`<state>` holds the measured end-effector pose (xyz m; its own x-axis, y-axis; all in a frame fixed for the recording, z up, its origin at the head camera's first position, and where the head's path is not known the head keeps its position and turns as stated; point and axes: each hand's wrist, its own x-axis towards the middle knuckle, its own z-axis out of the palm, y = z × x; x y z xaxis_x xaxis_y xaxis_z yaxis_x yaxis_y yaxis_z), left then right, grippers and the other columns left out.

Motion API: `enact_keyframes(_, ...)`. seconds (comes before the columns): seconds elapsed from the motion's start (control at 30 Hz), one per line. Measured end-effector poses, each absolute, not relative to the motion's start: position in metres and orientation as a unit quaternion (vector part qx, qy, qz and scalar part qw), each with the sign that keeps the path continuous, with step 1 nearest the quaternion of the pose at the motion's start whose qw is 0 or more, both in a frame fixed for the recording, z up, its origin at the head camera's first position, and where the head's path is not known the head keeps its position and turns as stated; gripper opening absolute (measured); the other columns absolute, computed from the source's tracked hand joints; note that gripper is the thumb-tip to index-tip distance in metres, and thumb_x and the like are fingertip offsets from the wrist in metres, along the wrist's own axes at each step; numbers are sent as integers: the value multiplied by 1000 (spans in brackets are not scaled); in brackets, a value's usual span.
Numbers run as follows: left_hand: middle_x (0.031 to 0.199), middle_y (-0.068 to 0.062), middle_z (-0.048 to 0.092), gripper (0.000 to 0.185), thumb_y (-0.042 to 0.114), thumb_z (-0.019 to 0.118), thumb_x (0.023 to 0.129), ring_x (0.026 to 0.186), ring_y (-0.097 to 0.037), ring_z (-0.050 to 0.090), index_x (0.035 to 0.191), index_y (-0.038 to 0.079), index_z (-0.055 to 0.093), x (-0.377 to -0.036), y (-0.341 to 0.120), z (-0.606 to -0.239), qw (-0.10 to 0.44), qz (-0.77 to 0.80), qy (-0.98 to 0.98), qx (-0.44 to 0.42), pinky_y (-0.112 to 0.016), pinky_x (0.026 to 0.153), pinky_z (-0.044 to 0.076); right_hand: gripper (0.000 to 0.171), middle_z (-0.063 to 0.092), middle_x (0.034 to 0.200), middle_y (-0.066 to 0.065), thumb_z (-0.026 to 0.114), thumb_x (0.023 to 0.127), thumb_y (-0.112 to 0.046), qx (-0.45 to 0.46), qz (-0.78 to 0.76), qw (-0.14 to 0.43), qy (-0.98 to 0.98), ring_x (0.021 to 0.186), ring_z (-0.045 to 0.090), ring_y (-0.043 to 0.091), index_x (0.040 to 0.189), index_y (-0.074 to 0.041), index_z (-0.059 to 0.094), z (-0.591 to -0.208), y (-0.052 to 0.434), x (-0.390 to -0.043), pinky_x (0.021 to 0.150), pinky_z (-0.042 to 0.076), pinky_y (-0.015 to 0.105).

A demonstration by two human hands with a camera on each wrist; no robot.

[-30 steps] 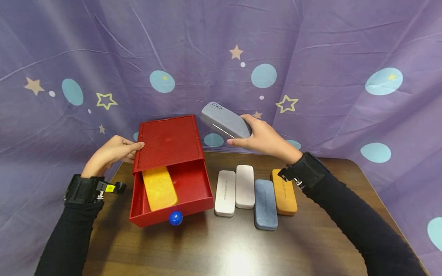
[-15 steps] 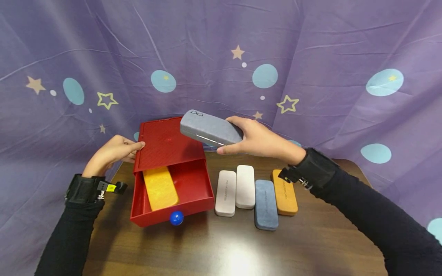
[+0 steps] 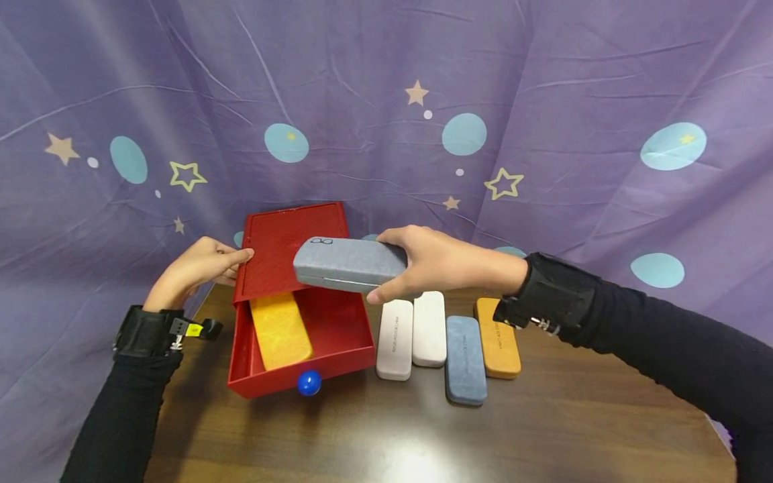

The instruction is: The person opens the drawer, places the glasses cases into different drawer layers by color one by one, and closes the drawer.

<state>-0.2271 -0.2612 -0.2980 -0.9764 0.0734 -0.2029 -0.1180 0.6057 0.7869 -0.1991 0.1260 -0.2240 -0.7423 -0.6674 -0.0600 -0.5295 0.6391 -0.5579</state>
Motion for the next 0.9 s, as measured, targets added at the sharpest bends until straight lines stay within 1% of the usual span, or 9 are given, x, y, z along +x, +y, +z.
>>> enact_keyframes(0.13, 114, -28, 72, 49, 27, 59, 102, 76, -9, 73, 123, -17, 64, -227, -262, -298, 106, 445, 889, -10, -33, 75, 65, 65, 68, 106, 0, 87, 78, -44, -326, -257, 170, 893, 93, 61, 17, 130, -13, 63, -223, 120, -192, 80, 53, 32)
enact_keyframes(0.37, 111, -28, 73, 49, 27, 59, 103, 74, -7, 72, 123, -17, 64, -228, -262, -299, 104, 445, 889, -10, -32, 74, 65, 63, 69, 99, 0, 86, 78, -45, -336, -230, 202, 891, 85, 62, 14, 126, -10, 66, -223, 111, -184, 73, 55, 29)
enact_keyframes(0.63, 117, -29, 71, 51, 30, 59, 103, 76, -8, 73, 124, -17, 64, -227, -263, -300, 108, 444, 889, -10, -33, 76, 65, 56, 68, 94, 2, 82, 81, -45, -304, -221, 259, 890, 78, 62, 14, 119, -7, 65, -220, 98, -177, 63, 56, 27)
enact_keyframes(0.77, 116, -27, 71, 52, 30, 59, 103, 76, -8, 72, 125, -17, 63, -227, -264, -301, 108, 447, 888, -9, -32, 75, 65, 55, 68, 91, 1, 83, 81, -45, -295, -210, 266, 893, 77, 62, 13, 116, -6, 67, -223, 90, -174, 64, 54, 26)
enact_keyframes(0.9, 116, -26, 71, 52, 30, 59, 103, 76, -7, 72, 125, -17, 63, -227, -263, -301, 110, 449, 887, -11, -31, 75, 65, 53, 69, 88, -1, 83, 79, -47, -285, -195, 259, 902, 76, 62, 12, 111, -8, 69, -226, 83, -170, 66, 52, 25)
